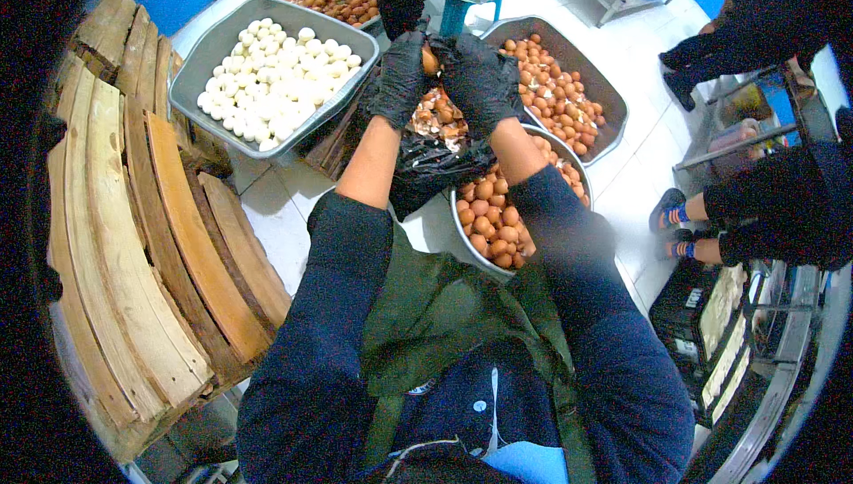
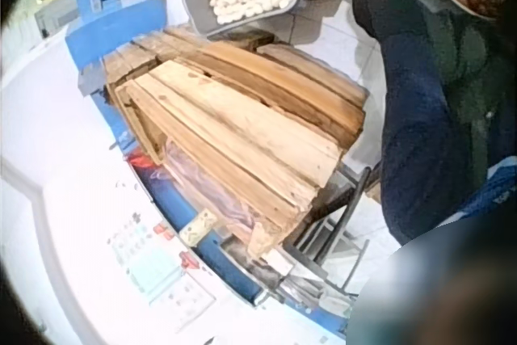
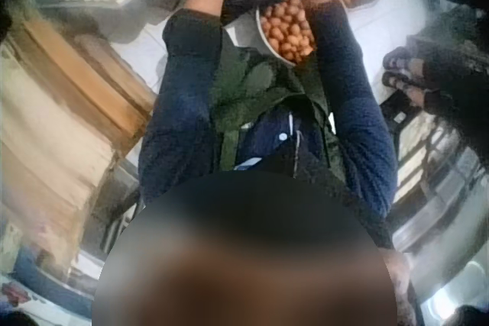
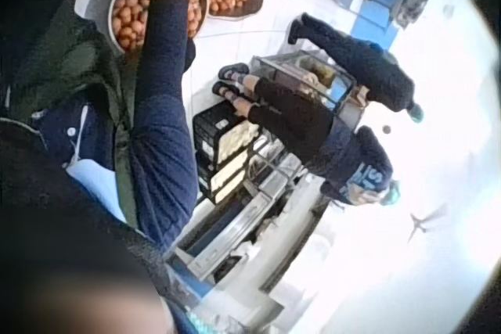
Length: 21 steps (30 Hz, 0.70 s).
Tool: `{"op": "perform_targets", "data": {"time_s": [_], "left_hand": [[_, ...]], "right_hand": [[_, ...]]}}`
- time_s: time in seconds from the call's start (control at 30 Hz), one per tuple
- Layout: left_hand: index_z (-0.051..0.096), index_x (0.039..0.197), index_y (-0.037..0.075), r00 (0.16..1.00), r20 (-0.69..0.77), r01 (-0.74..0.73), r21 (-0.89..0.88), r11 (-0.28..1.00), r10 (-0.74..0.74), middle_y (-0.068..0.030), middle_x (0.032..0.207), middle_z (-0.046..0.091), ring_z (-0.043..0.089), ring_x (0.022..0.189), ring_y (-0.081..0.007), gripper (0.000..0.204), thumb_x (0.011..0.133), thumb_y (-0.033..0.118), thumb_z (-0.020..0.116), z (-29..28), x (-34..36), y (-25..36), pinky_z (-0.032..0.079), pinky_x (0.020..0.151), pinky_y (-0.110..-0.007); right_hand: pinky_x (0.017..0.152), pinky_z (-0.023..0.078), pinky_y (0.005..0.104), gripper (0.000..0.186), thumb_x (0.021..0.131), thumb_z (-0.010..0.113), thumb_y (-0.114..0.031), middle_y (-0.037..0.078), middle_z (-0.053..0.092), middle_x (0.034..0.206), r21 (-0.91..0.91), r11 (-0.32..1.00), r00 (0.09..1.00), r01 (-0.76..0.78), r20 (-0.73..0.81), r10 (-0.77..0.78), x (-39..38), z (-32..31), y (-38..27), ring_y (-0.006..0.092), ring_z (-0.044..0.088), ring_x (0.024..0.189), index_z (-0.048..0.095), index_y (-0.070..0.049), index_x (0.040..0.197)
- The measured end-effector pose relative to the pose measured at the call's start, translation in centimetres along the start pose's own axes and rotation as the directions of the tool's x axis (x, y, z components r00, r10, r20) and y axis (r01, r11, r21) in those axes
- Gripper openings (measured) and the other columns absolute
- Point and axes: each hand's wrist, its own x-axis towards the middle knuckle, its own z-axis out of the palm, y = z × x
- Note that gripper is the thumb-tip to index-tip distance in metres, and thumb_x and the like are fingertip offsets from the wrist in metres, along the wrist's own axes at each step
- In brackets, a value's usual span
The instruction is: The person sits on the floor and peels hard-boiled eggs one by one, removing shells by hand and placing the peeled eggs into a gray bin. Shell fragments are discarded into a black bag. The person repeats this process continuously.
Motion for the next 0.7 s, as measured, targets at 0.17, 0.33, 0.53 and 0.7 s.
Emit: {"op": "perform_targets", "data": {"time_s": [0.17, 0.33, 0.53, 0.7], "left_hand": [[0.056, 0.110, 0.003, 0.996, -0.077, 0.025, -0.221, 0.975, -0.043, -0.0205, 0.091, 0.061, 0.061, 0.081, -0.0350, 0.025, 0.091, 0.013, 0.042, -0.3, -0.8, 0.6, 0.049, 0.073, -0.041], [0.054, 0.102, 0.003, 0.838, 0.377, 0.433, -0.900, 0.058, -0.394, -0.0163, 0.088, 0.060, 0.060, 0.077, -0.0339, 0.024, 0.091, 0.024, 0.049, 0.5, -1.4, 0.2, 0.050, 0.076, -0.038], [0.050, 0.114, 0.006, 0.992, -0.077, 0.018, -0.704, 0.710, -0.102, -0.0103, 0.097, 0.056, 0.059, 0.087, -0.0258, 0.039, 0.084, 0.026, 0.064, 0.3, -2.8, -2.3, 0.052, 0.072, -0.034], [0.052, 0.119, 0.016, 0.845, 0.388, 0.382, -0.919, -0.093, -0.368, -0.0034, 0.099, 0.059, 0.062, 0.084, -0.0180, 0.040, 0.093, 0.046, 0.052, -1.6, -2.6, -2.8, 0.057, 0.067, -0.032]], "right_hand": [[0.086, 0.047, 0.0377, 0.039, 0.072, 0.072, -0.017, 0.014, 0.064, 0.099, 0.032, 0.998, 0.997, 0.060, 0.045, -0.062, 0.9, -0.7, -0.1, 0.0311, 0.060, 0.094, 0.064, -0.008, 0.109], [0.085, 0.048, 0.0378, 0.029, 0.077, 0.069, -0.022, 0.017, 0.065, 0.100, -0.108, 0.994, 0.991, 0.031, 0.136, -0.016, 1.3, -1.4, 0.4, 0.0325, 0.062, 0.093, 0.067, -0.009, 0.103], [0.078, 0.050, 0.0386, 0.035, 0.079, 0.067, -0.035, 0.018, 0.067, 0.095, 0.050, 0.995, 0.979, -0.086, 0.191, 0.075, 0.8, -1.7, 0.7, 0.0325, 0.065, 0.085, 0.068, -0.008, 0.102], [0.080, 0.050, 0.0386, 0.038, 0.081, 0.064, -0.039, 0.019, 0.067, 0.096, 0.185, 0.975, 0.981, -0.119, 0.177, 0.086, 1.6, -0.1, 0.5, 0.0355, 0.064, 0.087, 0.070, -0.006, 0.098]]}}
